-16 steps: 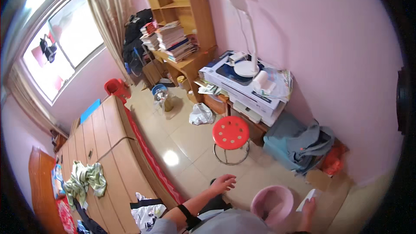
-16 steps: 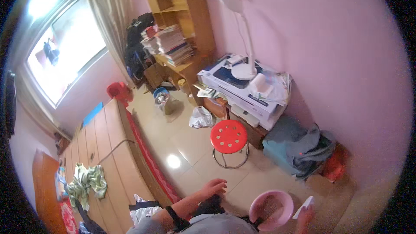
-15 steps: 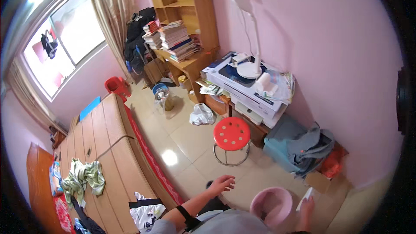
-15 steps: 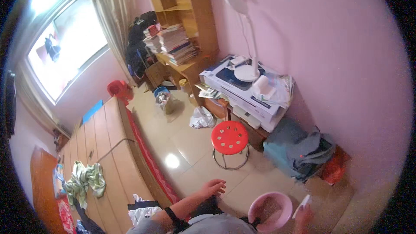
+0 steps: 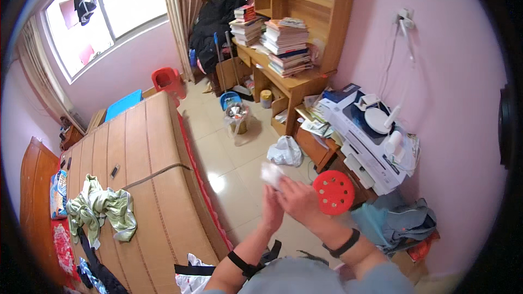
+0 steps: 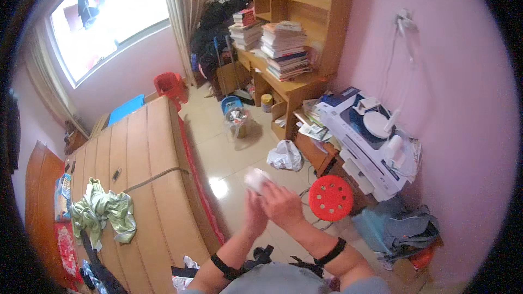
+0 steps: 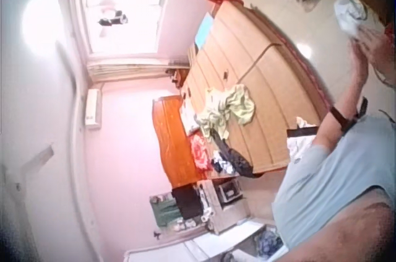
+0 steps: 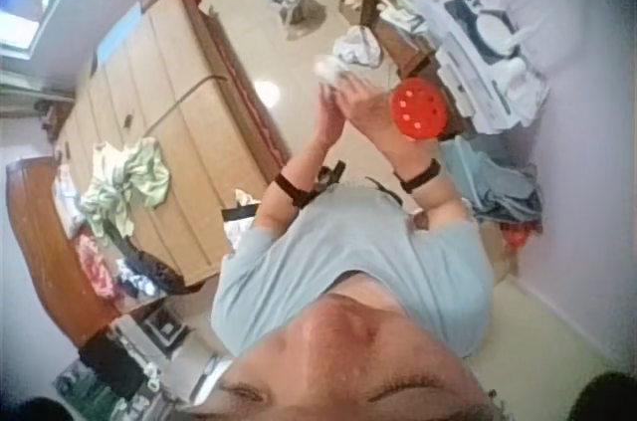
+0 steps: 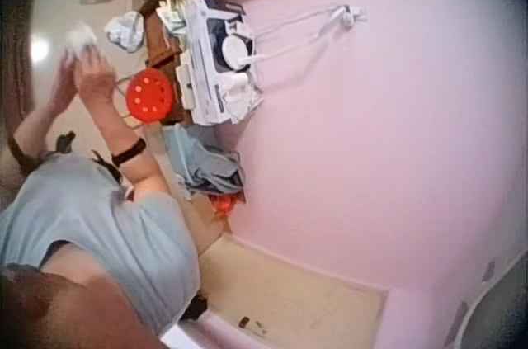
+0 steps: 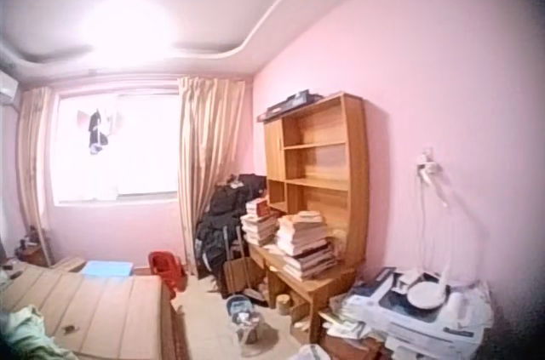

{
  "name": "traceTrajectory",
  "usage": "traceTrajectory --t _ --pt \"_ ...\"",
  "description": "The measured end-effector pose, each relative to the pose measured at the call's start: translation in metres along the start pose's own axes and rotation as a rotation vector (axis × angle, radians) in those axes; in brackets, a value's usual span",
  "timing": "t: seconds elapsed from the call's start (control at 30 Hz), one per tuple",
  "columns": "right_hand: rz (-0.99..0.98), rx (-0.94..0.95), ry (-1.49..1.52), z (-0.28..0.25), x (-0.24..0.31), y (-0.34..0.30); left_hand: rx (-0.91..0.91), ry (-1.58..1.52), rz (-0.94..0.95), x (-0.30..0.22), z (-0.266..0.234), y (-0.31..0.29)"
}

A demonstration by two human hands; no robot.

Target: Cleaning the dirt and debris from sliding window tracks using paper tissues.

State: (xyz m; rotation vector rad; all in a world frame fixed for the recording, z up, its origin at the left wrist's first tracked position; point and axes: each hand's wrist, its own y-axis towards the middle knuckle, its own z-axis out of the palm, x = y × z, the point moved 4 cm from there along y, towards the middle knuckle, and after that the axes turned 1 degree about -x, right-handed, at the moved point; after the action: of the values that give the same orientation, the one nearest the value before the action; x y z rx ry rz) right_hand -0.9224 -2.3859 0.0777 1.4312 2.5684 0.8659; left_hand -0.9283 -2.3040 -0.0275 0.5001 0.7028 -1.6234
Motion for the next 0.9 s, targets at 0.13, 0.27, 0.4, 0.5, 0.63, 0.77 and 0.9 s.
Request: traceTrajectory --t 0.13,0.27,0.4,0.5,0.63,0.77,0.9 --pt "-0.179 -0.041 0.123 0.011 0.055 0.085 0.013 -0.359 0.048 -0.114 -0.016 0.032" --pt "-0.216 -0.094 0.319 0.041 0.032 0.152 0.043 -0.385 0.127 -0.165 -0.052 0.089" --pt "-0.021 -0.070 0.471 0.114 -0.031 0.220 -0.039 -0.326 0.156 -0.192 -0.080 0.163" --pt "0.140 0.333 0.647 0.184 -0.061 0.262 -0.146 -0.235 0.139 -0.209 -0.098 0.226" --pt "0.174 0.562 0.763 0.258 -0.105 0.328 -0.353 -0.150 0.129 -0.237 -0.141 0.297" --pt "0.505 0.714 0.857 0.386 -0.186 0.375 -0.447 -0.206 0.149 -0.271 -0.190 0.347" --pt "0.789 0.968 0.670 0.545 -0.268 0.394 -0.549 -0.134 0.158 -0.288 -0.252 0.398"
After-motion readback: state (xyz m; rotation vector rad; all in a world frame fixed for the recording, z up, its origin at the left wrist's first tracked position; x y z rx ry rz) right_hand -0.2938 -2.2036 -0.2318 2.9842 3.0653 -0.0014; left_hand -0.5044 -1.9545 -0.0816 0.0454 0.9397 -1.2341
